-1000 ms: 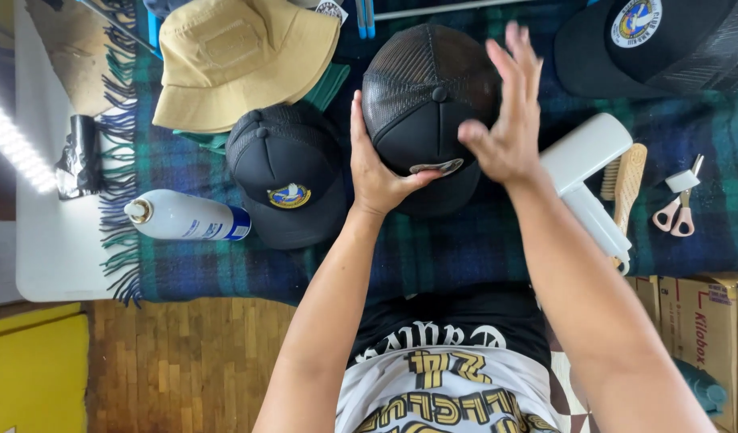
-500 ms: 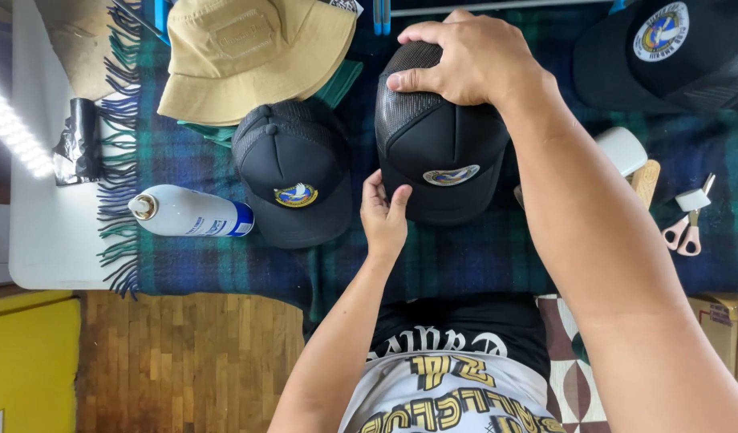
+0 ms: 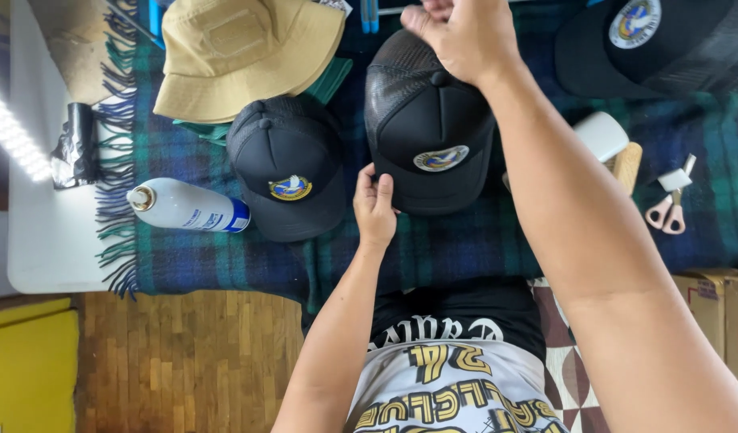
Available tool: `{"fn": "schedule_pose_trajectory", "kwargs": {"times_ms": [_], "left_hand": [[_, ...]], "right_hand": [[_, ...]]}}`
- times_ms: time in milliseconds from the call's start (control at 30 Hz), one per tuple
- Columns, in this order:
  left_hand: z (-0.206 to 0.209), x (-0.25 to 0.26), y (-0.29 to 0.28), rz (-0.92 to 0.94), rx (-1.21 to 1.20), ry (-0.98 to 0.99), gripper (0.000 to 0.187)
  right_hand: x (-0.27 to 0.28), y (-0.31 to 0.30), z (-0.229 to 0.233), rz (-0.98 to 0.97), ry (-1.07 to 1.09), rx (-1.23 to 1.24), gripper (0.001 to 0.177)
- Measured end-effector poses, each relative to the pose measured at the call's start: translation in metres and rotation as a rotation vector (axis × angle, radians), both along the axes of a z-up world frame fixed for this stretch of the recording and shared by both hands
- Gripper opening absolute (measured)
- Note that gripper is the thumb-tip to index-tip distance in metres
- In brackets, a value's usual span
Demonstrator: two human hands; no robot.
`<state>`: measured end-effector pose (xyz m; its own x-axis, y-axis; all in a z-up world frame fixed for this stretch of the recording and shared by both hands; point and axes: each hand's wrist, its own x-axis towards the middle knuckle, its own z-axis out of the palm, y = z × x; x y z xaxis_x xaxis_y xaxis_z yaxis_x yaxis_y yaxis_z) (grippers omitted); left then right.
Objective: Cleaning and shaping baseball caps using a brush, a hair dryer, and a wooden mold.
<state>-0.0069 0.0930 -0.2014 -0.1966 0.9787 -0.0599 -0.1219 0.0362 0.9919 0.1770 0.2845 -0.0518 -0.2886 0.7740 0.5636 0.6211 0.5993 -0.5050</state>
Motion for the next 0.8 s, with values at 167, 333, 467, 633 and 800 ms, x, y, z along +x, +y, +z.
{"fn": "schedule_pose_trajectory", "kwargs": {"times_ms": [167,333,467,633,800], "left_hand": [[-0.006,0.002,-0.004,0.059,0.075,0.001,0.049],[-0.033,0.003,0.007,-0.034,0.246,-0.097,0.073],[-0.039,0.002,0.006,-0.039,0.275,-0.073,0.068],[-0.027,0.007,0.000,-0.017,0.335,-0.025,0.075],[0.002,0.009,-0.009,-0.031,0.367,-0.028,0.101]], "right_hand": [[-0.003,-0.121,0.004,-0.160,0.098,0.189,0.022],[0.023,-0.241,-0.071,-0.172,-0.036,0.112,0.071],[0.122,-0.281,-0.087,-0.635,-0.109,0.158,0.024],[0.249,-0.253,-0.133,-1.098,-0.329,-0.567,0.034],[0.256,-0.239,-0.140,-0.941,-0.276,-0.783,0.051]]}}
